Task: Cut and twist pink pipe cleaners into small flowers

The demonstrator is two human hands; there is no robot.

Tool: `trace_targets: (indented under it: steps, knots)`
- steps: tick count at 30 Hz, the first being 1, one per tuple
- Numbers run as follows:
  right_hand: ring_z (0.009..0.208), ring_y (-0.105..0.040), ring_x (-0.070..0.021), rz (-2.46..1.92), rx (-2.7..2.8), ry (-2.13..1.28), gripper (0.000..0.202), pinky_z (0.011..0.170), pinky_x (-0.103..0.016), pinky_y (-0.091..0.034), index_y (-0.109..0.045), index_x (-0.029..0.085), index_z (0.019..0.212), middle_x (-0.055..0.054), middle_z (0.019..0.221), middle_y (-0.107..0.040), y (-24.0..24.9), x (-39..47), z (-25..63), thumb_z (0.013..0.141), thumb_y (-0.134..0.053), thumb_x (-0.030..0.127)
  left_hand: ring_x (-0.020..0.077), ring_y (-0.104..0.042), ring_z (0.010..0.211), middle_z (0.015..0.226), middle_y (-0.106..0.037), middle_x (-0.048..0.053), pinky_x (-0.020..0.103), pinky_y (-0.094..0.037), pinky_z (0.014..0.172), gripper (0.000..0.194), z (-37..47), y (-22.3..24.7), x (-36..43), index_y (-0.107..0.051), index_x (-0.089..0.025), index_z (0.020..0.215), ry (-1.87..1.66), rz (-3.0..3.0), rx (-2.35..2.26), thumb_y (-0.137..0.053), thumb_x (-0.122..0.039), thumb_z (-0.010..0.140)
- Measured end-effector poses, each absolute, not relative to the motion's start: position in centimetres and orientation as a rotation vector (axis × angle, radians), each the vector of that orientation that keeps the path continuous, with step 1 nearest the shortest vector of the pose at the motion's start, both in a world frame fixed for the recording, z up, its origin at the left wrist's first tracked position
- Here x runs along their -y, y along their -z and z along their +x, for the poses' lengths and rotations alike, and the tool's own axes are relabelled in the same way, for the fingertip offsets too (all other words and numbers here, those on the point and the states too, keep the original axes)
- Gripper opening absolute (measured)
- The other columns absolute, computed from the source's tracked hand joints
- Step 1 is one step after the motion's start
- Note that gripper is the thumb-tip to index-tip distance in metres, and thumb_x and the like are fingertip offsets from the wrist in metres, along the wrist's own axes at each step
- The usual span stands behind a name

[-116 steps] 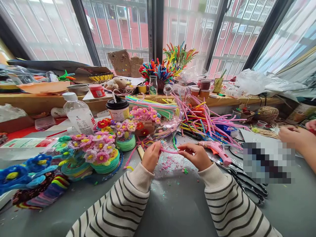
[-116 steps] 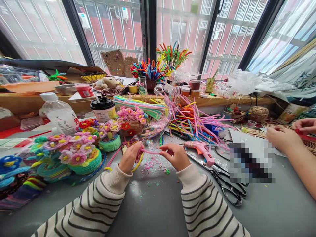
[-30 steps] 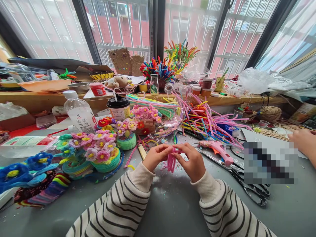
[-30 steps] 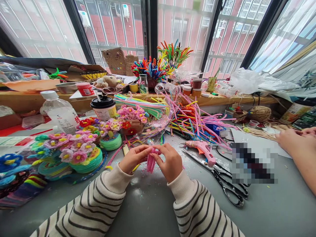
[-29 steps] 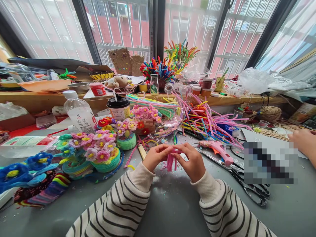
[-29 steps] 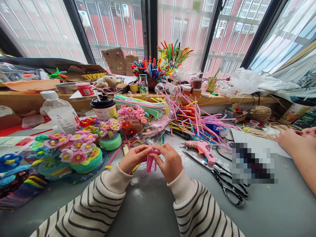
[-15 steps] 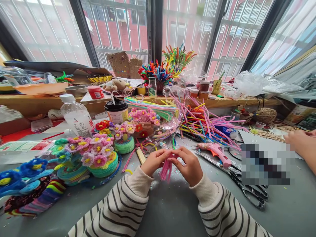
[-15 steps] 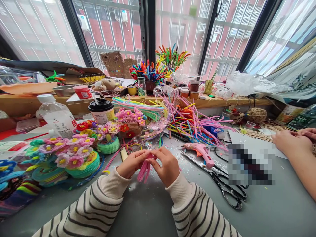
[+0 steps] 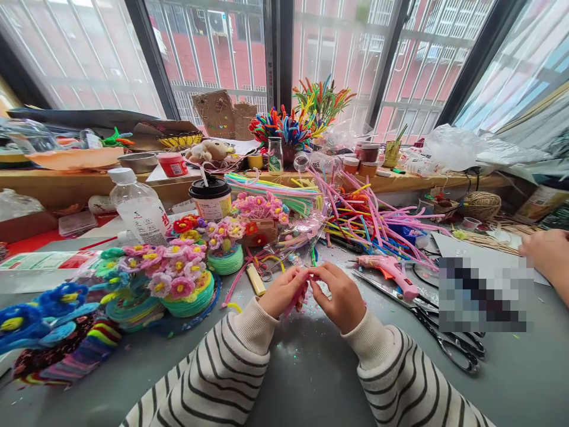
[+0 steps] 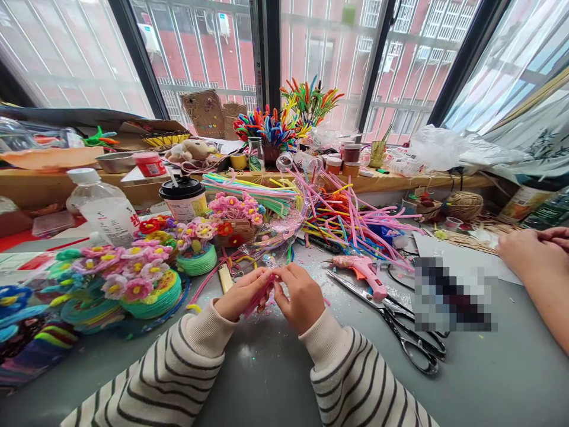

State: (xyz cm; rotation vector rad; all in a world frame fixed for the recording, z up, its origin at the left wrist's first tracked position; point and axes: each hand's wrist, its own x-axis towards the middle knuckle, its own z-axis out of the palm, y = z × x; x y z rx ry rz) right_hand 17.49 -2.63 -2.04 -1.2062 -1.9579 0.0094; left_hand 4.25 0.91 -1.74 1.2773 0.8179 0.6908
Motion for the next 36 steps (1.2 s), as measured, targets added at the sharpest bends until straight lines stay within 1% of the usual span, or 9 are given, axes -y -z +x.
trace_targets:
  steps: [5, 13, 18, 21, 25, 28, 30, 34, 36]
  knots:
    - [0.073, -0.049, -0.0156, -1.225, 1.972, 0.092, 0.015, 0.066, -0.026, -0.041, -0.055, 0.015, 0.085, -0.005, 0.074, -0.055, 2.2, 2.6, 17.5, 0.077, -0.043, 0.02, 0.0034, -0.032, 0.029, 0.038, -0.035, -0.01, 0.016, -0.023, 0.031, 0.039, 4.3, 1.9, -0.9, -0.037, -0.017, 0.066, -0.693, 1.32, -0.801, -0.042, -0.056, 0.066]
    - [0.065, -0.051, -0.0139, -1.321, 1.908, 0.127, 0.017, 0.062, -0.024, -0.04, -0.056, 0.015, 0.082, -0.004, 0.068, -0.055, 1.9, 3.0, 17.3, 0.078, -0.041, 0.02, 0.0045, -0.035, 0.031, 0.042, -0.04, -0.008, 0.018, -0.025, 0.033, 0.041, 4.5, 1.6, -0.8, -0.038, -0.017, 0.064, -0.604, 1.404, -0.857, -0.038, -0.058, 0.066]
    - [0.067, -0.052, -0.0141, -1.369, 1.902, 0.099, 0.017, 0.063, -0.024, -0.04, -0.056, 0.016, 0.083, -0.004, 0.07, -0.056, 2.1, 2.9, 17.3, 0.078, -0.04, 0.021, 0.0047, -0.028, 0.031, 0.04, -0.033, -0.009, 0.019, -0.024, 0.034, 0.041, 4.5, 2.1, -0.8, -0.036, -0.018, 0.064, -0.618, 1.435, -0.913, -0.036, -0.06, 0.066]
    - [0.063, -0.051, -0.0135, -1.382, 1.898, 0.096, 0.015, 0.06, -0.024, -0.04, -0.055, 0.015, 0.081, -0.004, 0.07, -0.055, 2.2, 2.7, 17.3, 0.076, -0.041, 0.019, 0.0059, -0.027, 0.037, 0.044, -0.03, -0.008, 0.02, -0.024, 0.039, 0.038, 4.5, 2.3, -0.8, -0.036, -0.018, 0.061, -0.664, 1.596, -0.937, -0.033, -0.055, 0.071]
    - [0.054, -0.049, -0.011, -1.402, 1.894, 0.069, 0.01, 0.054, -0.023, -0.04, -0.052, 0.015, 0.074, -0.002, 0.066, -0.053, 2.4, 2.6, 17.3, 0.072, -0.043, 0.017, 0.0092, -0.033, 0.049, 0.051, -0.035, -0.005, 0.022, -0.027, 0.049, 0.032, 4.3, 2.3, -0.8, -0.04, -0.017, 0.06, -0.72, 1.922, -1.044, -0.033, -0.044, 0.076]
    - [0.055, -0.049, -0.0114, -1.393, 1.892, 0.045, 0.009, 0.054, -0.023, -0.041, -0.051, 0.015, 0.073, -0.002, 0.065, -0.053, 2.5, 2.5, 17.3, 0.071, -0.043, 0.017, 0.0106, -0.035, 0.052, 0.053, -0.038, -0.004, 0.023, -0.027, 0.052, 0.028, 4.2, 2.2, -0.8, -0.044, -0.017, 0.062, -0.721, 2.061, -1.08, -0.032, -0.038, 0.078]
    - [0.059, -0.051, -0.0126, -1.377, 1.871, 0.025, 0.012, 0.056, -0.023, -0.042, -0.051, 0.014, 0.078, -0.003, 0.067, -0.054, 2.6, 2.5, 17.3, 0.071, -0.043, 0.018, 0.0109, -0.036, 0.052, 0.053, -0.039, -0.003, 0.022, -0.027, 0.051, 0.028, 4.2, 2.1, -0.8, -0.044, -0.018, 0.062, -0.727, 2.097, -1.068, -0.032, -0.037, 0.078]
    - [0.069, -0.054, -0.0152, -1.332, 1.874, 0.042, 0.029, 0.062, -0.026, -0.044, -0.048, 0.012, 0.101, -0.006, 0.077, -0.057, 2.8, 2.5, 17.3, 0.075, -0.039, 0.019, 0.0121, -0.04, 0.054, 0.056, -0.045, -0.001, 0.022, -0.03, 0.053, 0.027, 4.1, 2.2, -0.9, -0.047, -0.018, 0.062, -0.781, 2.135, -1.078, -0.034, -0.036, 0.078]
    - [0.072, -0.054, -0.016, -1.336, 1.911, 0.07, 0.03, 0.063, -0.027, -0.044, -0.05, 0.012, 0.103, -0.008, 0.079, -0.058, 2.9, 2.5, 17.2, 0.079, -0.035, 0.02, 0.0133, -0.043, 0.057, 0.061, -0.049, 0.001, 0.022, -0.031, 0.056, 0.026, 4.1, 2.3, -0.9, -0.048, -0.018, 0.066, -0.789, 2.143, -1.081, -0.034, -0.036, 0.078]
